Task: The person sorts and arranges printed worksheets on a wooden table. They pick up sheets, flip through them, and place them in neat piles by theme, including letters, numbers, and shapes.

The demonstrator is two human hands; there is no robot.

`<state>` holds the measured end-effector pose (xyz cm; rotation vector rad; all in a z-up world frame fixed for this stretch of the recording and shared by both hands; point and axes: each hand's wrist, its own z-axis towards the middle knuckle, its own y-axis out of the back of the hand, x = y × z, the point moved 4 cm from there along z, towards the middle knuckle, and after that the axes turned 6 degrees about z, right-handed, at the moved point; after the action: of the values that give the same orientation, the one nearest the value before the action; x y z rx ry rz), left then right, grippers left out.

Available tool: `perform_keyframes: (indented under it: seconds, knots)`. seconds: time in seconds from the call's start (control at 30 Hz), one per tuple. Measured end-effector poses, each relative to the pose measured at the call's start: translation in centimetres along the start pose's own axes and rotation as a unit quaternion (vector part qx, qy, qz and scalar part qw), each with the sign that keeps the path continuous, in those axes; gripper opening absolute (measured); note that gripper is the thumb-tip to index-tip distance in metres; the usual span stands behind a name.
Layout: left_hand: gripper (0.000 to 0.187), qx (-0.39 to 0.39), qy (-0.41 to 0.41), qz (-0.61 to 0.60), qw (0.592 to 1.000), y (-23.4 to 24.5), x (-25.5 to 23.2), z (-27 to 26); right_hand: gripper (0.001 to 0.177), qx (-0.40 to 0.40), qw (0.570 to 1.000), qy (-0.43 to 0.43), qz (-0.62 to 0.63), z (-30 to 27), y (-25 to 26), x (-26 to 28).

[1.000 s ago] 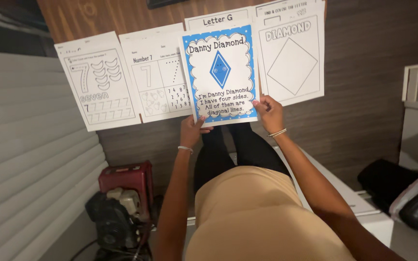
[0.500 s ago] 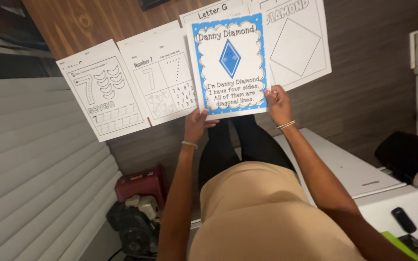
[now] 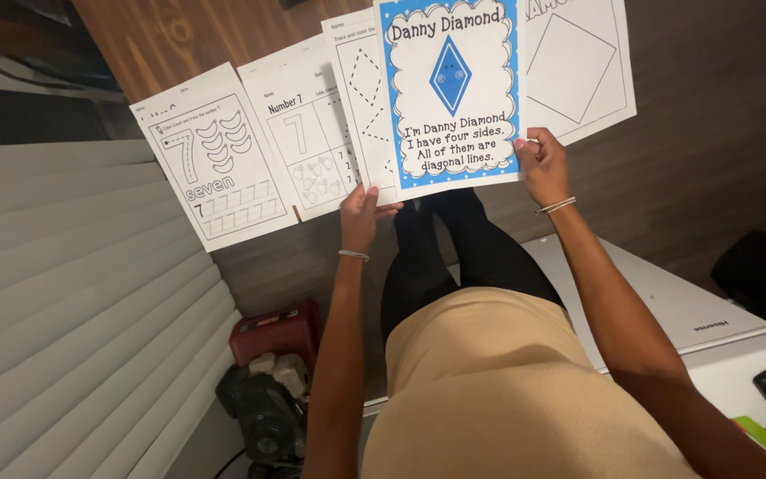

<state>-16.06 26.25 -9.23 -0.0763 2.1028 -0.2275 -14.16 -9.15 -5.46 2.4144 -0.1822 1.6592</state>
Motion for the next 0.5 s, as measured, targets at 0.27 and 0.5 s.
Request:
perform_keyframes:
  seconds: [0.27, 0.5]
  knots:
    - [0.05, 0.001, -0.016, -0.016, 1.0, -0.1, -0.2, -0.2, 0.023, 0.02, 0.999, -0.038, 0.007, -0.7, -1.4, 1.5]
    - [0.044, -0.037, -0.03, -0.02, 0.999, 0.8, -0.2, 0.2, 0.021, 0.004, 0.999, -0.031, 0.012, -0.3, 0.6, -2.3]
